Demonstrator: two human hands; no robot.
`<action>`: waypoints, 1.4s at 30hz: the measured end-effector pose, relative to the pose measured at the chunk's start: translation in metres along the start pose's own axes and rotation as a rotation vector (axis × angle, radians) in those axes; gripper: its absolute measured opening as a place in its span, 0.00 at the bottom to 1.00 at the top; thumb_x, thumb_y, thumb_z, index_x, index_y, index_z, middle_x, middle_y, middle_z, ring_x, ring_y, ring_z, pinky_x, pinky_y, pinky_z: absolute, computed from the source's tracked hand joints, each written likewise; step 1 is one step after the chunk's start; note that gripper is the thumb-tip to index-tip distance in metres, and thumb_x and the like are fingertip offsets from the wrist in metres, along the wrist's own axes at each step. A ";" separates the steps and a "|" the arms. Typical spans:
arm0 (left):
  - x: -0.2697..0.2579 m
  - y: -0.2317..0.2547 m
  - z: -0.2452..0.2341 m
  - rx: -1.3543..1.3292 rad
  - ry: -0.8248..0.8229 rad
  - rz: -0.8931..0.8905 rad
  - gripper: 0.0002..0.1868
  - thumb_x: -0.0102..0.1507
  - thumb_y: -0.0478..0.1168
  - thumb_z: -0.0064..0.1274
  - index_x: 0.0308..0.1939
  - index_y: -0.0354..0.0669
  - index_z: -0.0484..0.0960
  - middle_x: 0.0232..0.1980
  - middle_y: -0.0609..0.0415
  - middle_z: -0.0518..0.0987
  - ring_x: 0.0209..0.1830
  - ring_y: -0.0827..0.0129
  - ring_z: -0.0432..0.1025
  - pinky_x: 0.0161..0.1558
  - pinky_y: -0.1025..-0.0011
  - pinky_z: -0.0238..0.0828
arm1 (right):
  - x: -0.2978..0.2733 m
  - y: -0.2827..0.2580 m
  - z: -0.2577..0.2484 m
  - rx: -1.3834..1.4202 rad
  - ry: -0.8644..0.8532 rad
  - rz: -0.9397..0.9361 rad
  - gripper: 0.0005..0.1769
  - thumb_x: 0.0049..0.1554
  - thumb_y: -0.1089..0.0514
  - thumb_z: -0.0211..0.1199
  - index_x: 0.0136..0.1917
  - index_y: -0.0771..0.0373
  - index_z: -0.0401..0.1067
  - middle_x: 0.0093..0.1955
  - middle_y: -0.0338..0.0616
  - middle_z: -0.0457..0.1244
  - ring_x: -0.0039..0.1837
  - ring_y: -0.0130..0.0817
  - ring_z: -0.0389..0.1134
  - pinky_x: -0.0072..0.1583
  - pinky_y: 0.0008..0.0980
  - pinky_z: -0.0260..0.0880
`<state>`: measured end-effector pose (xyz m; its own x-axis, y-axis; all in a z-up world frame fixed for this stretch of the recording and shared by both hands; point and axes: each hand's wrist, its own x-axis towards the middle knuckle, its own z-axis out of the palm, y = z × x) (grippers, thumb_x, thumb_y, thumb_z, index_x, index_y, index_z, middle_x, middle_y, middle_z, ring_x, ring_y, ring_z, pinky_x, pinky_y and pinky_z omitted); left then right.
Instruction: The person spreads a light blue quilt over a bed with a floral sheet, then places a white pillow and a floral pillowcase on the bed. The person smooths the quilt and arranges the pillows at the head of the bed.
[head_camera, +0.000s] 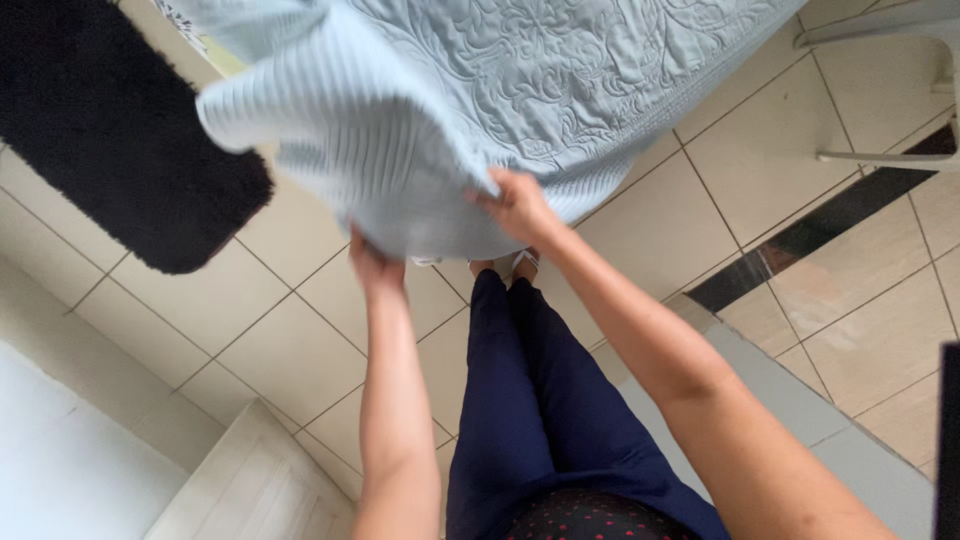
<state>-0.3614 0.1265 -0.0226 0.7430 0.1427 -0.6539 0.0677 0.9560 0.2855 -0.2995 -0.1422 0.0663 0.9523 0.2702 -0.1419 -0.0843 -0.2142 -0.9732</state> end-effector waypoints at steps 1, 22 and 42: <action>-0.022 0.010 -0.021 0.100 0.060 0.074 0.30 0.72 0.49 0.40 0.75 0.39 0.60 0.78 0.46 0.62 0.77 0.52 0.58 0.76 0.46 0.54 | -0.012 0.006 0.007 -0.102 -0.069 0.087 0.14 0.60 0.56 0.68 0.58 0.62 0.76 0.51 0.46 0.71 0.52 0.37 0.71 0.57 0.35 0.72; 0.036 0.015 -0.132 0.921 0.350 0.208 0.65 0.59 0.67 0.56 0.81 0.51 0.25 0.86 0.53 0.28 0.85 0.57 0.34 0.76 0.47 0.36 | -0.006 0.075 -0.032 -0.718 0.115 -0.168 0.34 0.61 0.54 0.64 0.79 0.48 0.61 0.84 0.50 0.47 0.80 0.52 0.51 0.76 0.53 0.56; 0.106 0.037 -0.112 0.853 0.439 0.303 0.79 0.46 0.64 0.70 0.81 0.44 0.25 0.85 0.43 0.35 0.82 0.53 0.40 0.75 0.53 0.42 | -0.002 0.105 0.004 -1.004 -0.444 0.243 0.56 0.51 0.29 0.67 0.83 0.25 0.38 0.86 0.53 0.15 0.83 0.66 0.12 0.71 0.84 0.25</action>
<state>-0.3547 0.2060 -0.1601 0.5081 0.5961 -0.6218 0.4983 0.3854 0.7766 -0.3113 -0.1615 -0.0366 0.7372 0.3854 -0.5549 0.2113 -0.9116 -0.3525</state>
